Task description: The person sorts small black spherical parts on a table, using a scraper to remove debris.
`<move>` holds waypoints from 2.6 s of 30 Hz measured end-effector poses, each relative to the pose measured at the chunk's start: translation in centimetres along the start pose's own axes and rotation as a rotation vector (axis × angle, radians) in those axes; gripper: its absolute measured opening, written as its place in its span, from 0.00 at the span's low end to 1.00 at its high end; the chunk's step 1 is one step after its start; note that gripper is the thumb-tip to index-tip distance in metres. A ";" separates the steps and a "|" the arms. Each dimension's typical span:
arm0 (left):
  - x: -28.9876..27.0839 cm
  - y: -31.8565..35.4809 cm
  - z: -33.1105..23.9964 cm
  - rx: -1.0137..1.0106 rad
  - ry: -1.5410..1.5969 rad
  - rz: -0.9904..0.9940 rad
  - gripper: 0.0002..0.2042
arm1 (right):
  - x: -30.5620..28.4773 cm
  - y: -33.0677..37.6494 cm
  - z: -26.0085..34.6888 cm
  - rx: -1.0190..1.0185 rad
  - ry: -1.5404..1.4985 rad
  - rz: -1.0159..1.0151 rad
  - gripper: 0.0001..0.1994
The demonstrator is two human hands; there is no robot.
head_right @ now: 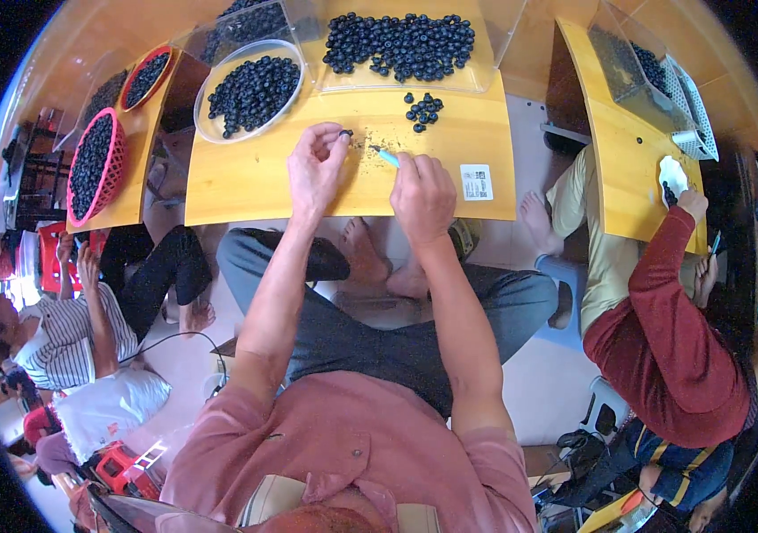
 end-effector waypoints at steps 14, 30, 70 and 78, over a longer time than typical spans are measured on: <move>2.0 0.9 1.0 0.027 -0.082 0.146 0.11 | -0.2 0.1 0.0 0.008 -0.004 -0.003 0.09; 2.4 1.4 0.0 0.128 -0.154 0.159 0.15 | -0.2 0.0 0.2 -0.021 -0.005 -0.031 0.08; -6.6 -4.6 -3.3 0.243 -0.146 -0.016 0.09 | -0.7 0.4 -0.2 0.008 -0.009 -0.044 0.10; -2.7 -0.7 -1.2 0.041 -0.122 0.063 0.10 | -0.5 0.0 -0.2 0.007 -0.024 -0.082 0.07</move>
Point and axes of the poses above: each hand's wrist, its own y-axis away from the middle knuckle, its own x-axis out of the palm, z = x × y, the point moved 7 cm from there along -y, towards the middle knuckle, and after that the axes turned 2 degrees about x, right-handed, at the moved point
